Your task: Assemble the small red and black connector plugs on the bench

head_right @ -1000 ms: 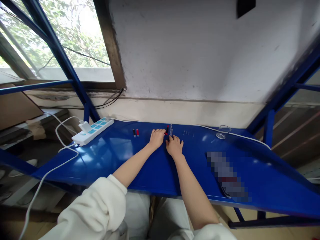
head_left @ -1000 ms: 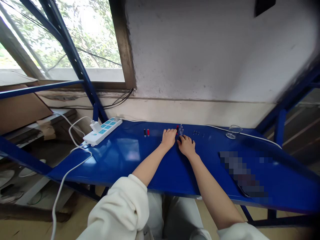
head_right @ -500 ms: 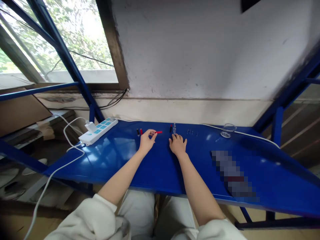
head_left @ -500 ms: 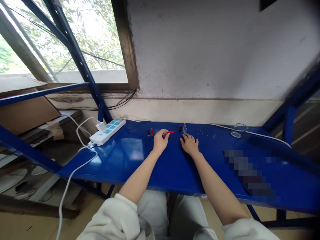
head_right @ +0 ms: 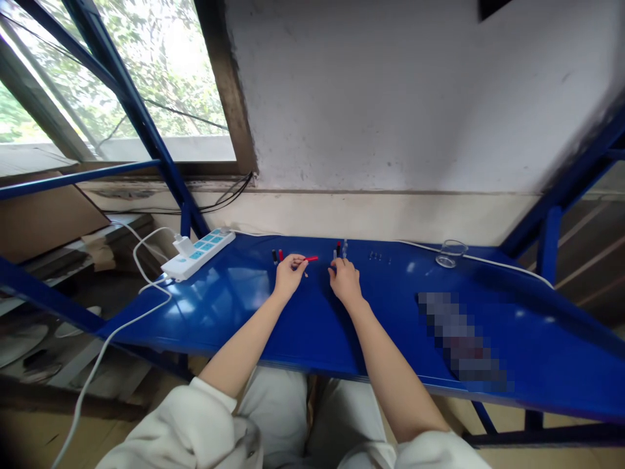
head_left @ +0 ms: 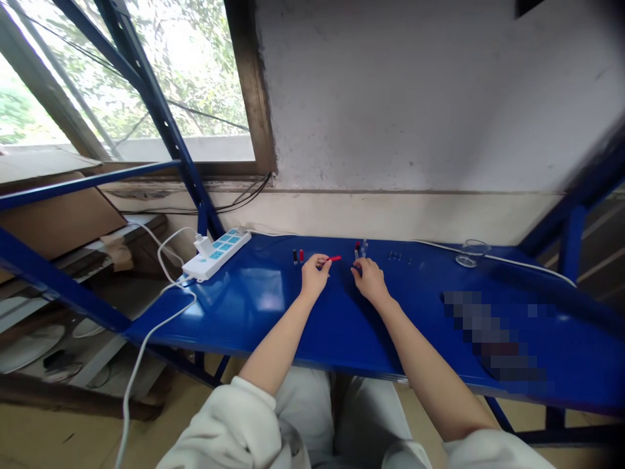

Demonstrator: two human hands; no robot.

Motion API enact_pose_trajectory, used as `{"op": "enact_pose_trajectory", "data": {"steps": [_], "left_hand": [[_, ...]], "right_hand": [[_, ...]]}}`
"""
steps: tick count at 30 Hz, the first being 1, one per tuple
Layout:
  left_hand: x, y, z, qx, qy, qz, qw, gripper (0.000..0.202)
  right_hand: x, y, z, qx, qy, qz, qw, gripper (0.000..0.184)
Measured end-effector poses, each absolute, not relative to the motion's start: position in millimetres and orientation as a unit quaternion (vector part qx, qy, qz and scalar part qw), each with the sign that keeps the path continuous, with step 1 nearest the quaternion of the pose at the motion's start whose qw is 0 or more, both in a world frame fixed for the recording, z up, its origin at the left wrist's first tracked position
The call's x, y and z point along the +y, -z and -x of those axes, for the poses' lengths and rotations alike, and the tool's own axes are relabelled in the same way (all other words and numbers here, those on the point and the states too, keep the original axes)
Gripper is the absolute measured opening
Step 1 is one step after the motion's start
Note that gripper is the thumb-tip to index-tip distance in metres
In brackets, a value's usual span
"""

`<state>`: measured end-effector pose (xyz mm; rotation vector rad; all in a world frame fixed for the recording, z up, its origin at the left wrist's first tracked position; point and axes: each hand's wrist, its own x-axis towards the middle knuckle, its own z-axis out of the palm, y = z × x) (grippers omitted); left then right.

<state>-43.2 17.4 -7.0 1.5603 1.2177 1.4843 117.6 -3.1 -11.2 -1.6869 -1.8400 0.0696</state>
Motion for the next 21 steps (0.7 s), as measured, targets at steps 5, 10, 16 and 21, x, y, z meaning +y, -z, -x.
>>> {"op": "enact_pose_trajectory", "data": {"steps": [5,10,16,21], "left_hand": [[23,11,43,0.447,-0.574,-0.556,0.401,0.015],[25,13,42,0.427,-0.584,-0.539,0.431,0.015],[24,11,42,0.421,-0.582,-0.536,0.443,0.015],[20,2,43,0.406,-0.574,-0.532,0.472,0.018]], "right_hand": [[-4,5,-116,-0.641,-0.089,0.593,0.479,0.02],[-6,3,-116,-0.617,-0.139,0.567,0.528,0.019],[-5,4,-115,-0.603,-0.158,0.56,0.546,0.019],[-2,4,-119,-0.594,-0.186,0.533,0.574,0.02]]}}
